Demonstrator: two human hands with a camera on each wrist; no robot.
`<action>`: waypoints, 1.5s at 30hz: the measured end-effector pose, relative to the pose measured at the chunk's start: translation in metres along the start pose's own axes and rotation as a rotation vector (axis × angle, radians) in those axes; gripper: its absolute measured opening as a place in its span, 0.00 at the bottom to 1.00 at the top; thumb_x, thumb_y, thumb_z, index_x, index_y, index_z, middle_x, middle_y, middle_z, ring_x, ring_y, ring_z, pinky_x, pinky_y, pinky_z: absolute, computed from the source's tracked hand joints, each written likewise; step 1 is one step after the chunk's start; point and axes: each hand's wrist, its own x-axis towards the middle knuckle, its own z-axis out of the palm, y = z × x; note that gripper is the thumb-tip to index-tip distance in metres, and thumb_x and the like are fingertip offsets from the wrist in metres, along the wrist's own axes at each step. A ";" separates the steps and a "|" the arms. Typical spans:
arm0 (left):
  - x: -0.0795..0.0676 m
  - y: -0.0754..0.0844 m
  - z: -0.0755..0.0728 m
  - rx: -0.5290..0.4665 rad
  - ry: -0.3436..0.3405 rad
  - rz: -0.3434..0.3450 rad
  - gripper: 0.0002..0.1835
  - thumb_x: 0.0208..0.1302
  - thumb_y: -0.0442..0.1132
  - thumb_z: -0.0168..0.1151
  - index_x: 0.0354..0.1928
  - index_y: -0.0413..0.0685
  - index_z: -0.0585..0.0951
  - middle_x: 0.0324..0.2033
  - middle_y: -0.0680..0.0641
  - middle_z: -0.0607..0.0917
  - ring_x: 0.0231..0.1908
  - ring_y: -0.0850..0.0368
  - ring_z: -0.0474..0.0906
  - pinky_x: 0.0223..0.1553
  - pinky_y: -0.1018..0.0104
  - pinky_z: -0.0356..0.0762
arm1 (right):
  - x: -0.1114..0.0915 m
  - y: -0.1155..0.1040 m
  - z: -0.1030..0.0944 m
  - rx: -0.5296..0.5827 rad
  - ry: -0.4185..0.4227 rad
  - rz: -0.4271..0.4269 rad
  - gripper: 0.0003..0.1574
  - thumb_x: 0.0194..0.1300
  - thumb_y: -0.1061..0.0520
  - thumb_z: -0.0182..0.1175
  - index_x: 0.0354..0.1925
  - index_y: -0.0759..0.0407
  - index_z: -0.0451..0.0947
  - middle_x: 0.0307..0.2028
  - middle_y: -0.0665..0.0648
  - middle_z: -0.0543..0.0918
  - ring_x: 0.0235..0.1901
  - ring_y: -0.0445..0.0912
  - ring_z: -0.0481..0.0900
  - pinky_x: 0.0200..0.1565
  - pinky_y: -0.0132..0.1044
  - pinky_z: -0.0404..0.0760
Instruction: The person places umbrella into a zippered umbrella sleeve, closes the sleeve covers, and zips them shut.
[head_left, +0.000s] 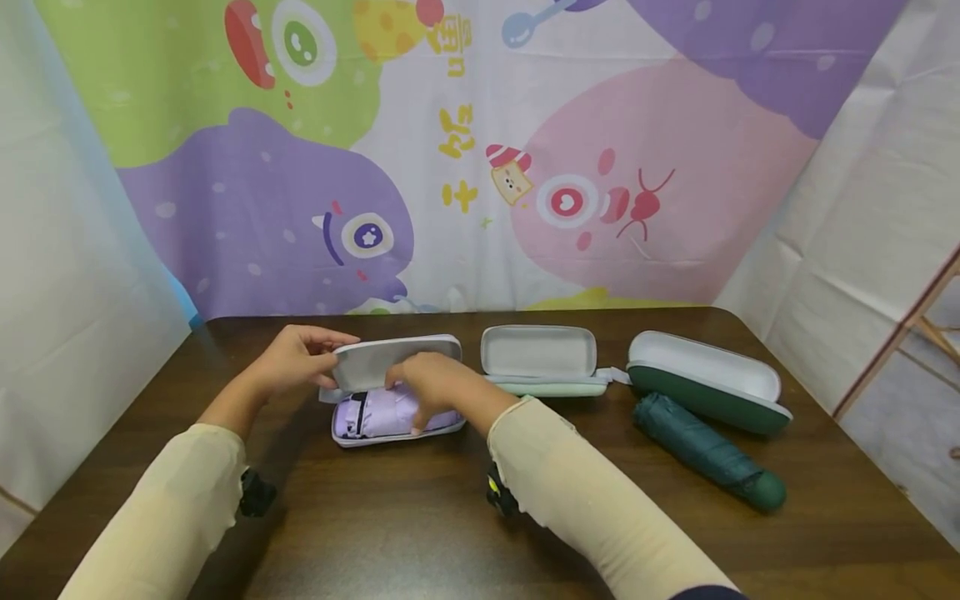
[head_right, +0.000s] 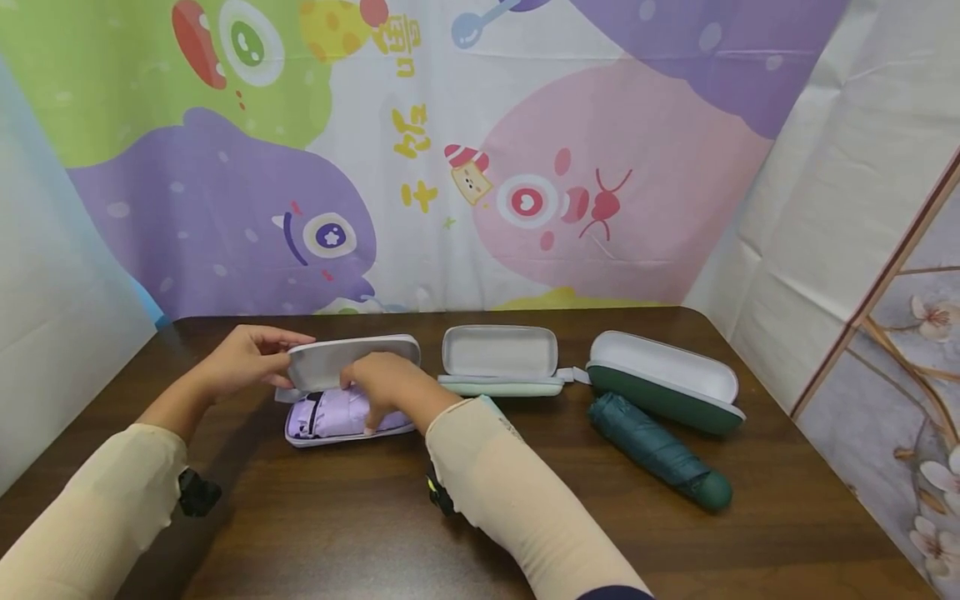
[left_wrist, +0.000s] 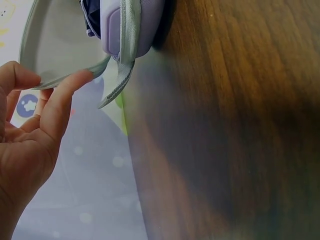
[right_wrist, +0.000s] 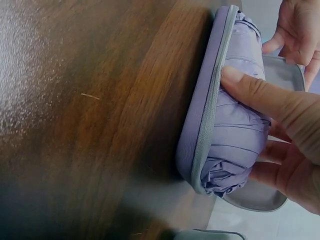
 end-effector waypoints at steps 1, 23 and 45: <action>0.001 0.001 0.000 0.001 0.000 0.002 0.20 0.58 0.22 0.56 0.55 0.27 0.78 0.42 0.31 0.82 0.36 0.47 0.80 0.30 0.54 0.84 | 0.000 0.000 0.000 -0.004 0.000 0.001 0.45 0.40 0.46 0.82 0.58 0.51 0.77 0.49 0.51 0.83 0.49 0.46 0.79 0.53 0.35 0.74; 0.000 0.010 0.010 0.363 0.000 0.118 0.17 0.48 0.20 0.60 0.42 0.36 0.79 0.35 0.41 0.84 0.33 0.52 0.77 0.28 0.62 0.80 | -0.045 0.027 -0.030 0.096 0.366 -0.001 0.19 0.58 0.57 0.69 0.48 0.56 0.80 0.46 0.54 0.80 0.42 0.47 0.78 0.45 0.39 0.77; -0.021 0.027 0.019 0.534 -0.198 0.224 0.26 0.44 0.19 0.64 0.47 0.45 0.84 0.40 0.51 0.85 0.36 0.56 0.75 0.36 0.63 0.75 | -0.052 0.038 -0.020 0.088 0.154 -0.051 0.20 0.56 0.63 0.66 0.50 0.60 0.80 0.45 0.56 0.83 0.46 0.48 0.79 0.52 0.41 0.75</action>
